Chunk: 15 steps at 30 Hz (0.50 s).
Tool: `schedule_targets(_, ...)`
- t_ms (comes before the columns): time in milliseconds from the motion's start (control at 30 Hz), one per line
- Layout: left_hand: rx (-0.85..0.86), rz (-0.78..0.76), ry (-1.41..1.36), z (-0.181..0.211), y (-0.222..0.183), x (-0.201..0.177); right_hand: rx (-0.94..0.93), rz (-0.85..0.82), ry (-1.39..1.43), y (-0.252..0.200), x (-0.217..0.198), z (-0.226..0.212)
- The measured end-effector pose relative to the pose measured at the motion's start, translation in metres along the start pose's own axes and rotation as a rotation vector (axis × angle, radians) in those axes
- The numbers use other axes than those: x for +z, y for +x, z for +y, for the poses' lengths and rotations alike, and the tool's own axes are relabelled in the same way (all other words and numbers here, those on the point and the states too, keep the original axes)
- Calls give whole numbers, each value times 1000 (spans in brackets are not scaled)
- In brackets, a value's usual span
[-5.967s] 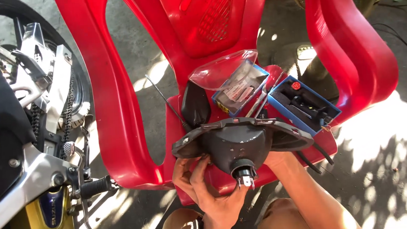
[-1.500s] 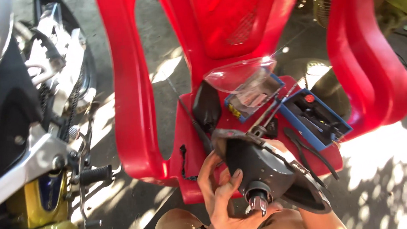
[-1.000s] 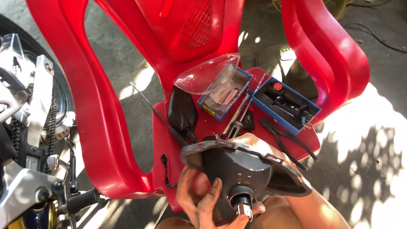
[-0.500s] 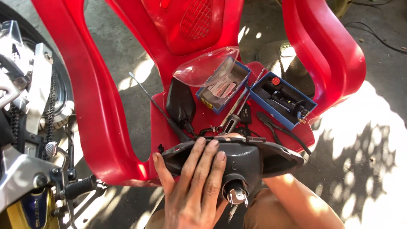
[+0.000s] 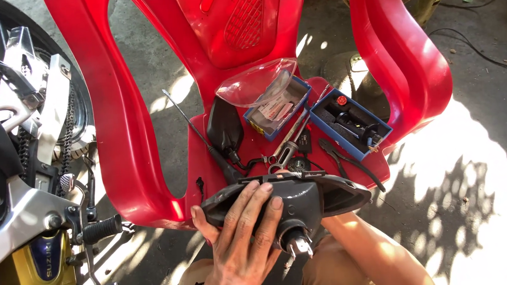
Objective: Repairing and reassembling a motorcycle headlight unit.
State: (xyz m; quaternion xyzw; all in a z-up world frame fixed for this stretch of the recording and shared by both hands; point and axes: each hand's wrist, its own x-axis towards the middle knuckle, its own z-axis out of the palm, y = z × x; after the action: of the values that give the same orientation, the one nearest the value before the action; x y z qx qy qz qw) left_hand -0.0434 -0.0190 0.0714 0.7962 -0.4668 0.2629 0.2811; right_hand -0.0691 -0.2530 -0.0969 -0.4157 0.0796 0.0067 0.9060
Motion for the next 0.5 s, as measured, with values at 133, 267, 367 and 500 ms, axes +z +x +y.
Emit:
schedule_targets(133,-1,-13,-68,-9,6,-5,-38,76,-4,-9,19,-11)
schedule_targets(267,-131,208,-166,-11,5,2,-70,123,-8,-10,47,-25)
schedule_targets(367,-338,319,-474,-6,30,-6,-81,138,-16,-9,76,-40)
schedule_targets(500,-826,404,-1402,-23,-4,50,-330,80,-452,-35,180,-86)
